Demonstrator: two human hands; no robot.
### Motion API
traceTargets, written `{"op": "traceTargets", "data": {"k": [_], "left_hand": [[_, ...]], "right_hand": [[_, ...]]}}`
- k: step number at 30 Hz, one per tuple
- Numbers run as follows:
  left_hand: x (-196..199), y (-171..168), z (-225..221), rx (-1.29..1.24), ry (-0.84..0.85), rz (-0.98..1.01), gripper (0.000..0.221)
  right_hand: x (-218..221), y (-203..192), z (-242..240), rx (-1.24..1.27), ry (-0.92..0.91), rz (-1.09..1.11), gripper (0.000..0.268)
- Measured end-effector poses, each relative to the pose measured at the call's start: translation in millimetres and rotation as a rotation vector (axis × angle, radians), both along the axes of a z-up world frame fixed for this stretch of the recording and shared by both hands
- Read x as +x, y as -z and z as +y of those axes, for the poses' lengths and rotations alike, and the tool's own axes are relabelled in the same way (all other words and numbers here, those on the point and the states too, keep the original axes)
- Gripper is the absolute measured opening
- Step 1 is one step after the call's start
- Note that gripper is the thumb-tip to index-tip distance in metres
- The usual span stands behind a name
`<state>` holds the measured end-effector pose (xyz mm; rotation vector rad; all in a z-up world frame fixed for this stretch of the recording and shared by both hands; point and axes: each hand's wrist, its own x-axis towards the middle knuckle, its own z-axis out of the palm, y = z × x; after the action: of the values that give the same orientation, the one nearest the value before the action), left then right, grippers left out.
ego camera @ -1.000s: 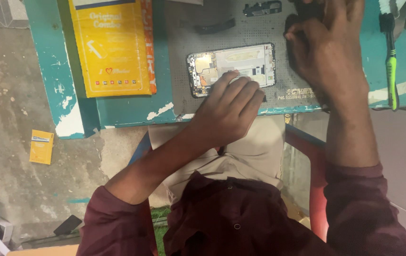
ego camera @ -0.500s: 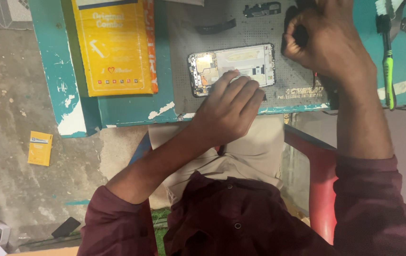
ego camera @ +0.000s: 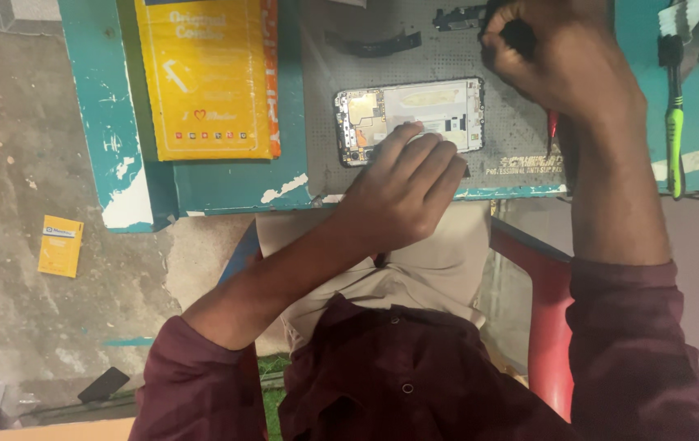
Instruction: The person disassembles a mobile phone on a workbench, using tweezers and a screwdriver to remove internal components. They then spray a liquid onto a small circuit board and continue handling the phone parts.
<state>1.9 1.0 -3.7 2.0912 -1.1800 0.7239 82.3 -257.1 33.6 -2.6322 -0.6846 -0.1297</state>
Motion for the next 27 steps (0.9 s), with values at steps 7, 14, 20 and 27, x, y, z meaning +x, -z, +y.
{"op": "traceTargets", "data": {"k": [7,14,20,27], "left_hand": [[-0.7,2.3,-2.0,0.034,-0.013,0.018,0.015],[-2.2,3.0,-3.7,0.076,-0.013,0.057,0.016],[-2.6,2.3,-1.6,0.077,-0.006,0.046,0.017],[-2.0,1.7,-0.5,0.077,0.019,0.066,0.019]], "right_hand": [[-6.2,-4.5,-2.8,0.049,-0.044,-0.054,0.008],[-7.8,-2.2,-8.3,0.071,-0.051,-0.081,0.013],[-11.1,-8.7,-3.4,0.078,0.007,0.005,0.016],[-18.8,0.0,-1.6,-0.066,-0.033,-0.149,0.018]]}}
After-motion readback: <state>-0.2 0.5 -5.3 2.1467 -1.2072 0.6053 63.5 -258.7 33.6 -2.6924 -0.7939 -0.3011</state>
